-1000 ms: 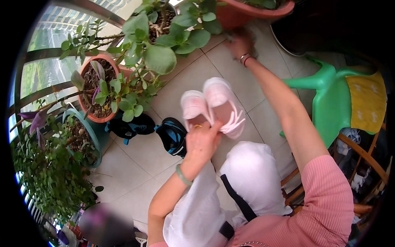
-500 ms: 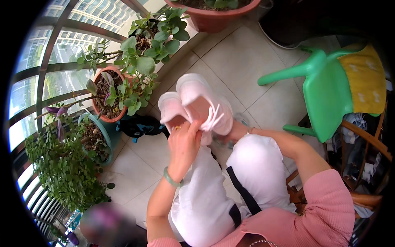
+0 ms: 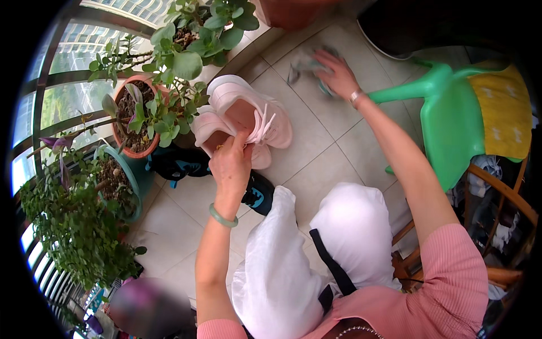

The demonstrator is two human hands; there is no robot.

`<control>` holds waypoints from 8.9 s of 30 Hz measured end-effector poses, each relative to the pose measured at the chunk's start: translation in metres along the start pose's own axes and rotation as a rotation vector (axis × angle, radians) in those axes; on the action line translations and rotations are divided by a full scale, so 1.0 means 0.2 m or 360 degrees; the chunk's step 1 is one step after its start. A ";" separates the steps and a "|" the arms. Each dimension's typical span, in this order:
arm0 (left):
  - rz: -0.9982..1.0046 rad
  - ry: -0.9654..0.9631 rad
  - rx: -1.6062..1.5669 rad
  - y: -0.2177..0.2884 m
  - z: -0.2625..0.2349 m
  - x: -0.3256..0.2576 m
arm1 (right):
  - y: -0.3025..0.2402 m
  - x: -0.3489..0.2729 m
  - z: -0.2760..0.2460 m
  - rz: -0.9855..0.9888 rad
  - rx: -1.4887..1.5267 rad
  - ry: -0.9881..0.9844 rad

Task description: The person cleans the balcony window frame and glass panels using a cloth. They then wring the cloth in a green bucket and proceed to wipe the balcony floor and the base of several potted plants. The person also moves a pair of pink shoes and a pair of black sandals to clean underneath them.

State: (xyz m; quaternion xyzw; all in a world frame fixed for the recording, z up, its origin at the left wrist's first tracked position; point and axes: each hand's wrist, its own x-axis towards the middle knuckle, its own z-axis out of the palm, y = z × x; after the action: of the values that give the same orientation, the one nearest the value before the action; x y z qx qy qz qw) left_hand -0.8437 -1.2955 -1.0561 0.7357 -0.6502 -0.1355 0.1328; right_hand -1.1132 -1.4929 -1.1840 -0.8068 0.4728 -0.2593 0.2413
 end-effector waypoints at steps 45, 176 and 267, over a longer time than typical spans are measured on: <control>0.0372 0.0237 0.0117 0.10 0.28 0.43 | -0.27 -0.07 0.28 0.0728 0.0503 -0.0147; -0.0728 0.0312 -0.0274 -0.40 -0.33 -1.06 | -1.05 -1.03 0.67 -0.0220 0.0652 -0.2157; -0.2075 0.1115 -0.1394 -0.57 0.43 -2.38 | -2.36 -1.85 1.50 -0.0500 -0.0346 -0.1578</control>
State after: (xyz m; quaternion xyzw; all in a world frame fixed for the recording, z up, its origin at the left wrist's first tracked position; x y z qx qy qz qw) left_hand -0.8275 -0.8110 -1.1651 0.8441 0.0918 -0.1885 0.4935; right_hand -0.7734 -0.9161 -1.1788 -0.9140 0.1997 0.1706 0.3091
